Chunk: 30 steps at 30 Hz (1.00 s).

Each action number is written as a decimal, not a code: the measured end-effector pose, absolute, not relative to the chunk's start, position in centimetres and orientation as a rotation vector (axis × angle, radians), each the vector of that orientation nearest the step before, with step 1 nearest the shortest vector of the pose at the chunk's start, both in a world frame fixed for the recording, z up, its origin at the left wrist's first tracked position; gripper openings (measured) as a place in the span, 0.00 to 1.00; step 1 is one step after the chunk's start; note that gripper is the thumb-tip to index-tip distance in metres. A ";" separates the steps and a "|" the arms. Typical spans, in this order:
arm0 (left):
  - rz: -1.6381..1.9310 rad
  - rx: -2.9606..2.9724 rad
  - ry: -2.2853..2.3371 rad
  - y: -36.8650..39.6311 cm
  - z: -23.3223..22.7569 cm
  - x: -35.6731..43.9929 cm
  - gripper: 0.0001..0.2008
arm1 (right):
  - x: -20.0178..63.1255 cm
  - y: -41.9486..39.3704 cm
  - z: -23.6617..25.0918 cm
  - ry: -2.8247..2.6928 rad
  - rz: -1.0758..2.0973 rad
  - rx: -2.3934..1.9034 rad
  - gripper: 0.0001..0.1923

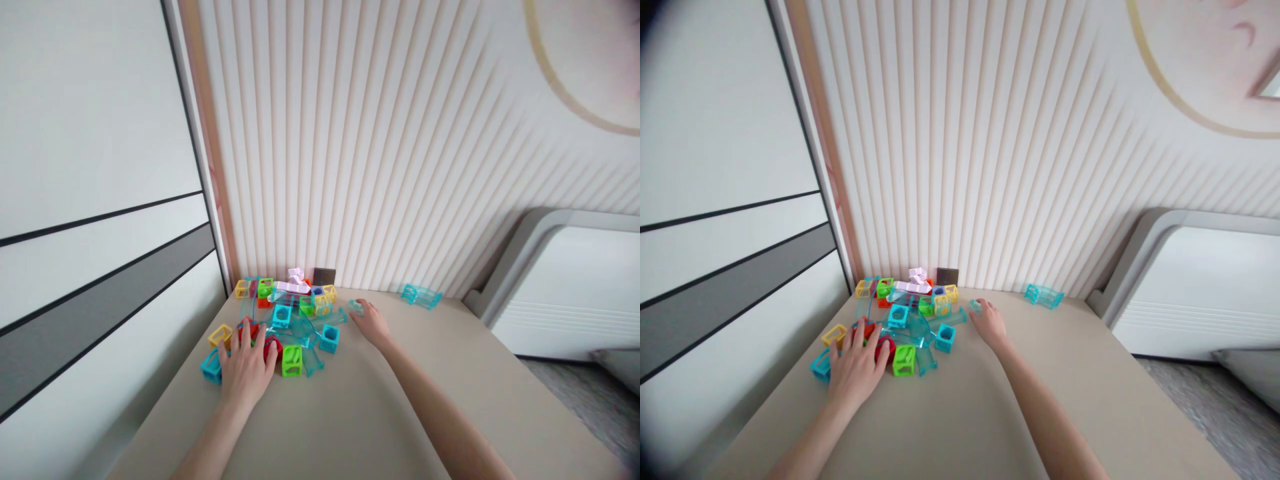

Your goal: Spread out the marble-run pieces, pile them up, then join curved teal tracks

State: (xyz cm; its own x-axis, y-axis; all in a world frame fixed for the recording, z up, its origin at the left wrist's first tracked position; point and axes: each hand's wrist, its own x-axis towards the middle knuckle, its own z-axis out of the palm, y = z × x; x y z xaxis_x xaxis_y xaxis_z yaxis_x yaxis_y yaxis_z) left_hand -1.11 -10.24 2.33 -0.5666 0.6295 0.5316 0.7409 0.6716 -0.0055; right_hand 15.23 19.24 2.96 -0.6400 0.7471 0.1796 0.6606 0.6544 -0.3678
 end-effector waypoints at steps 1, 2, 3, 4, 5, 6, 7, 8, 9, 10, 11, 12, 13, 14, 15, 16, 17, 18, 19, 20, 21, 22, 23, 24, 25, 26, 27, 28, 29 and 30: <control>-0.281 -1.047 -2.404 -9.9 2.4 -1.2 0.22 | 15.0 19.7 2.5 -2.575 0.391 -1.089 0.23; -0.264 -1.038 -2.419 -9.7 2.4 -1.2 0.21 | 14.7 20.0 2.2 -2.590 0.388 -1.050 0.25; -0.247 -1.039 -2.427 -9.5 2.4 -1.3 0.21 | 14.5 20.4 2.0 -2.598 0.375 -1.017 0.26; -0.235 -1.047 -2.430 -9.5 2.3 -1.5 0.21 | 14.4 20.8 1.9 -2.597 0.352 -0.997 0.26; -0.227 -1.058 -2.428 -9.6 2.2 -1.6 0.21 | 14.5 21.4 2.0 -2.583 0.319 -0.999 0.26; -0.225 -1.067 -2.424 -9.7 2.0 -1.8 0.21 | 14.9 22.1 2.1 -2.555 0.275 -1.028 0.25; -0.228 -1.073 -2.416 -9.9 1.8 -2.0 0.21 | 15.6 23.0 2.2 -2.513 0.224 -1.082 0.24; -0.238 -1.077 -2.402 -10.1 1.7 -2.1 0.21 | 16.6 24.0 2.5 -2.459 0.168 -1.155 0.24; -0.258 -1.076 -2.381 -10.3 1.6 -2.3 0.21 | 17.8 25.2 2.7 -2.400 0.109 -1.239 0.24; -0.289 -1.078 -2.348 -10.4 1.7 -2.4 0.21 | 19.2 26.4 2.9 -2.342 0.051 -1.322 0.24; -0.337 -1.089 -2.299 -10.4 1.9 -2.4 0.20 | 20.7 27.6 3.1 -2.290 -0.003 -1.399 0.25; -0.403 -1.115 -2.236 -10.3 2.3 -2.3 0.19 | 22.2 28.7 3.2 -2.251 -0.050 -1.465 0.25; -0.482 -1.163 -2.160 -10.0 2.9 -1.9 0.18 | 23.6 29.8 3.3 -2.227 -0.090 -1.517 0.26; -0.567 -1.232 -2.076 -9.6 3.6 -1.3 0.16 | 24.8 30.8 3.4 -2.217 -0.123 -1.559 0.27; -0.653 -1.315 -1.989 -9.0 4.3 -0.4 0.14 | 25.9 31.7 3.4 -2.226 -0.148 -1.588 0.28; -0.724 -1.423 -1.907 -8.3 4.9 0.9 0.12 | 26.8 32.5 3.4 -2.249 -0.165 -1.608 0.29; -0.770 -1.528 -1.842 -7.4 5.4 2.3 0.12 | 27.4 33.2 3.5 -2.282 -0.175 -1.620 0.30; -0.804 -1.629 -1.788 -6.3 5.7 3.9 0.12 | 27.8 33.9 3.5 -2.322 -0.180 -1.629 0.31; -0.832 -1.724 -1.727 -5.2 5.8 5.5 0.12 | 28.1 34.4 3.6 -2.364 -0.181 -1.636 0.32; -0.846 -1.829 -1.658 -4.1 5.7 7.1 0.12 | 28.1 34.9 3.7 -2.403 -0.178 -1.646 0.31; -0.856 -1.921 -1.588 -3.0 5.3 8.4 0.11 | 28.1 35.2 3.8 -2.440 -0.172 -1.659 0.29; -0.874 -1.970 -1.538 -1.9 4.7 9.6 0.11 | 28.0 35.5 4.0 -2.473 -0.162 -1.674 0.26; -0.870 -2.024 -1.500 -1.0 4.0 10.5 0.10 | 27.8 35.7 4.1 -2.503 -0.148 -1.689 0.24; -0.876 -2.067 -1.489 -0.3 3.4 11.1 0.09 | 27.6 35.8 4.2 -2.531 -0.129 -1.703 0.21; -0.892 -2.094 -1.510 0.2 2.7 11.4 0.08 | 27.3 35.8 4.4 -2.557 -0.104 -1.711 0.20; -0.914 -2.116 -1.541 0.6 2.2 11.6 0.08 | 27.1 35.7 4.5 -2.583 -0.076 -1.713 0.19; -0.941 -2.129 -1.581 0.7 1.7 11.7 0.08 | 26.9 35.6 4.7 -2.610 -0.049 -1.706 0.19; -0.970 -2.138 -1.617 0.8 1.4 11.6 0.08 | 26.6 35.4 4.8 -2.637 -0.024 -1.689 0.20; -0.996 -2.149 -1.641 0.7 1.1 11.5 0.09 | 26.4 35.1 5.0 -2.664 -0.003 -1.669 0.20; -1.012 -2.162 -1.656 0.5 0.9 11.4 0.09 | 26.2 34.9 5.2 -2.689 0.014 -1.649 0.20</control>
State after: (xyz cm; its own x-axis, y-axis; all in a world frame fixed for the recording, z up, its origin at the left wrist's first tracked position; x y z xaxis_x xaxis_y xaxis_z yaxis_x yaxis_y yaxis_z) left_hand 11.40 0.50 0.94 0.1203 0.7550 0.6446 0.9181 -0.3316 0.2171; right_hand 26.18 34.87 5.18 -0.4535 0.8911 -0.0151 0.8912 0.4536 -0.0011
